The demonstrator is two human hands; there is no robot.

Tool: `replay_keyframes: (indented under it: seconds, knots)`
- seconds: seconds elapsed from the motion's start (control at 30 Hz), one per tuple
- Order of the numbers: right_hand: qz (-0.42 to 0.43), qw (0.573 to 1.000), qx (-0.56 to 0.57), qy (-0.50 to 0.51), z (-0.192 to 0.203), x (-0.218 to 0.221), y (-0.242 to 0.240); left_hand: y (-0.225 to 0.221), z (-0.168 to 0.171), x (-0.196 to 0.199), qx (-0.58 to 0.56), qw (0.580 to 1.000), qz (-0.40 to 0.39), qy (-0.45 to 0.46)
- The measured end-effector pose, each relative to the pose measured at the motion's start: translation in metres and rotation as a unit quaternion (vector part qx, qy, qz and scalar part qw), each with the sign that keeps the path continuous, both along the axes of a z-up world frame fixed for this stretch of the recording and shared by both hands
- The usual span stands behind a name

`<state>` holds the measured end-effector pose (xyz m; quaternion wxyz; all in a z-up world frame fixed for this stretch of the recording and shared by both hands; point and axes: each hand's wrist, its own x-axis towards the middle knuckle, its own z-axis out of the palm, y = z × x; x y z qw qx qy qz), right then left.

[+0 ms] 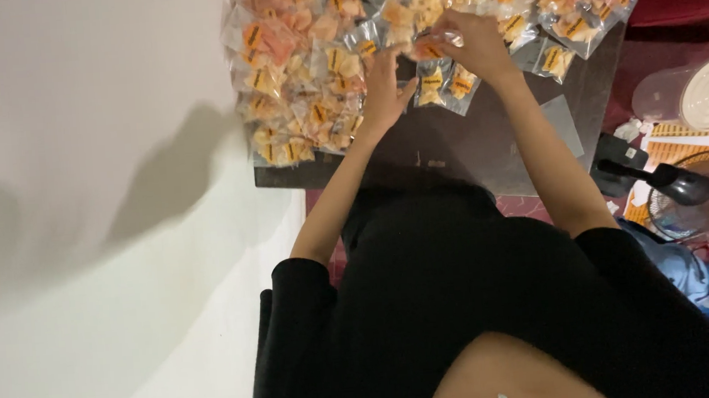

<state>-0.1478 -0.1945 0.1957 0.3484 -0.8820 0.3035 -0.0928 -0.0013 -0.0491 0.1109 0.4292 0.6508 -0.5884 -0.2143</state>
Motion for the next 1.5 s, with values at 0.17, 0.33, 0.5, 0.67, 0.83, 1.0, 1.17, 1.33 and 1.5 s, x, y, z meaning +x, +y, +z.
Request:
replay_keyframes:
  seconds: [0.17,0.33,0.5,0.67,0.83,1.0,1.17,1.33,1.5]
  knots:
    - [0.177,0.981,-0.048,0.056,0.012,0.046,0.021,0.019,0.004,0.001,0.015,0.99,0.086,0.114]
    - [0.213,0.954,-0.159,-0.14,0.014,0.091,0.047,0.052,0.032,0.019,0.005,0.928,0.258,0.27]
    - [0.192,0.973,0.07,-0.11,-0.007,0.115,0.08,0.075,0.021,0.04,0.016,0.845,0.432,0.316]
    - [0.185,0.968,0.136,-0.104,-0.036,0.141,0.094,0.085,0.039,0.057,-0.012,0.826,0.475,0.304]
    - [0.183,0.967,0.113,-0.135,-0.068,0.156,0.092,0.083,-0.011,0.066,0.071,0.82,0.508,0.253]
    - [0.177,0.969,0.1,-0.141,-0.07,0.144,0.096,0.09,0.018,0.055,0.096,0.785,0.515,0.33]
    - [0.179,0.965,0.09,-0.171,-0.081,0.128,0.092,0.094,0.027,0.053,0.151,0.753,0.518,0.377]
    - [0.065,0.974,0.059,-0.21,-0.052,0.112,0.098,0.074,0.075,0.035,-0.044,0.813,0.513,0.272]
    - [0.036,0.935,0.144,-0.322,-0.031,0.1,0.118,0.03,0.019,0.02,0.03,0.874,0.238,0.422]
